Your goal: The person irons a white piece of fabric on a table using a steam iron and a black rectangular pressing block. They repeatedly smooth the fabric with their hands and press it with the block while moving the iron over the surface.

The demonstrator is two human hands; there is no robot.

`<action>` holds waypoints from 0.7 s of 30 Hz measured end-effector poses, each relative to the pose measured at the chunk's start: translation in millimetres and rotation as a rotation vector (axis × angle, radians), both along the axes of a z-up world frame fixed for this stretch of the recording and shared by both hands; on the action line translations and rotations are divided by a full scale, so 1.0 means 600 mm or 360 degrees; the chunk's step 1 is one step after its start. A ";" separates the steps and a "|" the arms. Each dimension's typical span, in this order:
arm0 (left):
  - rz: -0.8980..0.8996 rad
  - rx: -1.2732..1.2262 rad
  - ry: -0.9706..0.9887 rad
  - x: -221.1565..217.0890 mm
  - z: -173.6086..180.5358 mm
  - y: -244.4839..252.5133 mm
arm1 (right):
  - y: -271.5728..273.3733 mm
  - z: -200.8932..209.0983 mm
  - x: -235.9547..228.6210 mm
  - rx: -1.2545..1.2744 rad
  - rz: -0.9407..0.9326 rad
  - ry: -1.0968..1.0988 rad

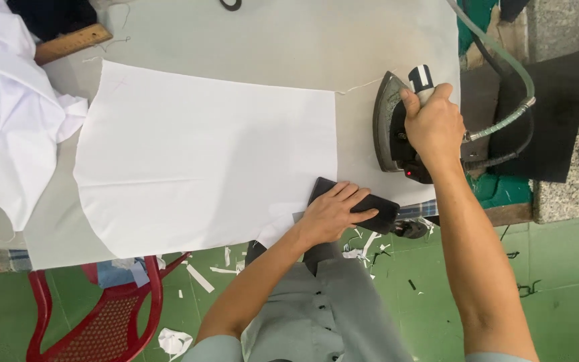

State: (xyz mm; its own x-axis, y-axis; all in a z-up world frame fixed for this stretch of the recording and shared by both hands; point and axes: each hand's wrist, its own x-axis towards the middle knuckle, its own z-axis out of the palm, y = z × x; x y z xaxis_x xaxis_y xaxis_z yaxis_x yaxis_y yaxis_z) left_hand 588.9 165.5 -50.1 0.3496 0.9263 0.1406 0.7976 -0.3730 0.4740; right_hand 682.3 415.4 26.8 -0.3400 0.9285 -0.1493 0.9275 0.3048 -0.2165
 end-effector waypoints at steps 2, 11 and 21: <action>-0.0013 -0.0011 -0.0023 0.003 -0.009 -0.005 | -0.004 0.005 0.004 -0.0118 -0.0056 0.0127; 0.0570 -0.0208 0.0276 -0.313 -0.029 -0.028 | 0.011 0.007 0.023 -0.0522 -0.0118 0.0695; 0.1892 -0.0038 0.0342 -0.546 -0.011 -0.273 | -0.188 0.169 -0.224 -0.0402 0.0246 0.0040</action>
